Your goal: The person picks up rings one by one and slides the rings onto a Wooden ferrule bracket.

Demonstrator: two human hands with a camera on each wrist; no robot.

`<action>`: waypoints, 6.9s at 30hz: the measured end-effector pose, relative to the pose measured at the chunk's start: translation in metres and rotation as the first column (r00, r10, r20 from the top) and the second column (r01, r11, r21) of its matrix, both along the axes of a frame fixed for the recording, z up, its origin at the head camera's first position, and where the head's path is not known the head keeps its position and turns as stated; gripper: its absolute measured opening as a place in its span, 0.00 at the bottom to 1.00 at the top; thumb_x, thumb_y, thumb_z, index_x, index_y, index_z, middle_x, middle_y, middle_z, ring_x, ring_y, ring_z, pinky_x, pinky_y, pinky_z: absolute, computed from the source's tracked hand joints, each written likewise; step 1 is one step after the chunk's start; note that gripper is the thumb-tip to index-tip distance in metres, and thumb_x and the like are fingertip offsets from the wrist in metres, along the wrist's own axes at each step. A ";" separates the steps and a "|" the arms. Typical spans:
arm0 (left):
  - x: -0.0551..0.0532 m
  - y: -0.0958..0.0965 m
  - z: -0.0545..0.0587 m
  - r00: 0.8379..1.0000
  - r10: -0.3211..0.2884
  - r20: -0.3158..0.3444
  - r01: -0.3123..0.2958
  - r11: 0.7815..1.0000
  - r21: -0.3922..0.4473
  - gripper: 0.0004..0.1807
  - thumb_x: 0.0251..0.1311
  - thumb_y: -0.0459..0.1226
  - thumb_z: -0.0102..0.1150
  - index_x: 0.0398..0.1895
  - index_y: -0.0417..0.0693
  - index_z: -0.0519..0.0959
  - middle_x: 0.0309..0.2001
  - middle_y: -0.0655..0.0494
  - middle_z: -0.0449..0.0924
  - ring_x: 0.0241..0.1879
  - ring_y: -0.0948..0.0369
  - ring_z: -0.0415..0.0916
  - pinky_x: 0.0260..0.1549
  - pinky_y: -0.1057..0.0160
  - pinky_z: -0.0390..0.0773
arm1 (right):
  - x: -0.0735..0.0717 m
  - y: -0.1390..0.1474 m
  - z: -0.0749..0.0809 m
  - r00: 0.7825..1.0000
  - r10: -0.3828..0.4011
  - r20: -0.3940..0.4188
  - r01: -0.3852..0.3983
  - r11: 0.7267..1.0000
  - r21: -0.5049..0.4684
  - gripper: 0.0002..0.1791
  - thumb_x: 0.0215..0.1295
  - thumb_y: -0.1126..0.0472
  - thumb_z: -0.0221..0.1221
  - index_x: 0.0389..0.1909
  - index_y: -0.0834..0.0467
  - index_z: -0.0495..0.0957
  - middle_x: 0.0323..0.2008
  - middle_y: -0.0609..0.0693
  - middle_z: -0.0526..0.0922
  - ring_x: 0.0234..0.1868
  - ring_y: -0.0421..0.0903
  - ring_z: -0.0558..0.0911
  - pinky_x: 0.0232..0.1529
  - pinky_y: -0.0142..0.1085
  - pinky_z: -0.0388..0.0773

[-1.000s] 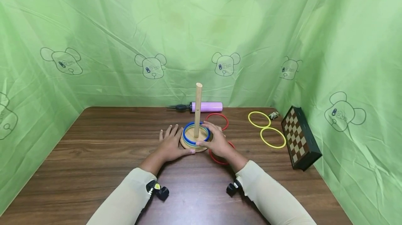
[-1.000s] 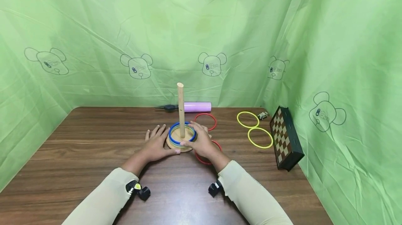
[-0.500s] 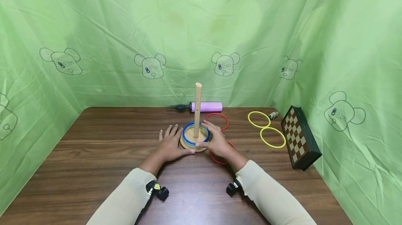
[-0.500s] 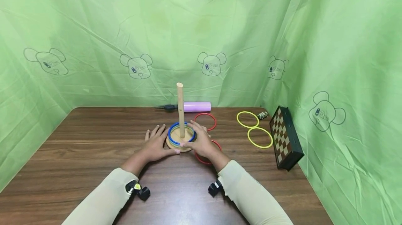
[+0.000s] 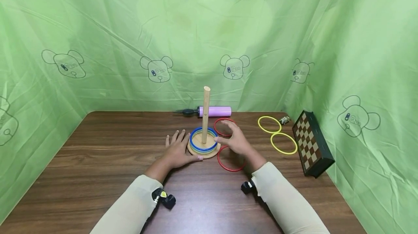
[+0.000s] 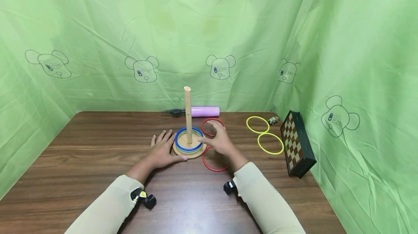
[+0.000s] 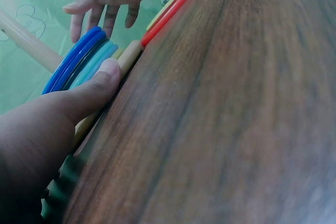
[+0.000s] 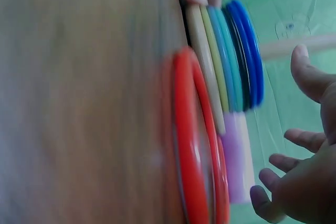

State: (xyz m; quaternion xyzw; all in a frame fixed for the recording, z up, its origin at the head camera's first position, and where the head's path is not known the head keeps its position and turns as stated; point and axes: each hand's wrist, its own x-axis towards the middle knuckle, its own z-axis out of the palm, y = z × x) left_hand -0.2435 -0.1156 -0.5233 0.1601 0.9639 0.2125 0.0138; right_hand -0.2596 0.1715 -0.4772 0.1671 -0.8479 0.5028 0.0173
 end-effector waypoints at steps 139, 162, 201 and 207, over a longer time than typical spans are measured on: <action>0.002 -0.002 0.000 1.000 -0.001 -0.002 0.001 1.000 0.003 0.71 0.51 0.81 0.65 0.88 0.46 0.59 0.89 0.38 0.50 0.89 0.36 0.40 0.82 0.22 0.37 | -0.041 0.069 -0.010 0.991 -0.101 -0.089 0.105 0.994 0.040 0.31 0.64 0.50 0.80 0.64 0.60 0.86 0.80 0.52 0.74 0.83 0.58 0.64 0.82 0.64 0.61; 0.003 -0.001 0.000 1.000 0.000 0.010 0.000 1.000 -0.004 0.71 0.51 0.80 0.67 0.88 0.46 0.59 0.89 0.39 0.50 0.89 0.36 0.41 0.82 0.22 0.37 | -0.021 0.021 0.054 0.930 -0.298 -0.215 0.245 0.939 -0.242 0.24 0.60 0.56 0.82 0.55 0.60 0.90 0.73 0.54 0.83 0.76 0.56 0.73 0.62 0.49 0.68; 0.004 -0.001 0.000 1.000 -0.007 -0.004 0.007 1.000 0.012 0.72 0.50 0.82 0.65 0.88 0.46 0.59 0.89 0.38 0.51 0.89 0.35 0.40 0.81 0.21 0.36 | 0.019 -0.038 0.118 0.943 -0.185 -0.277 0.107 0.956 -0.273 0.26 0.64 0.60 0.78 0.62 0.60 0.86 0.77 0.51 0.79 0.80 0.51 0.72 0.62 0.48 0.69; 0.004 -0.001 0.000 1.000 -0.005 0.006 0.005 1.000 0.002 0.71 0.51 0.81 0.65 0.88 0.46 0.59 0.89 0.38 0.50 0.89 0.36 0.40 0.81 0.22 0.36 | 0.020 -0.039 0.090 0.969 -0.105 -0.226 0.038 0.958 -0.284 0.28 0.64 0.65 0.78 0.64 0.64 0.84 0.78 0.54 0.76 0.84 0.54 0.69 0.74 0.59 0.75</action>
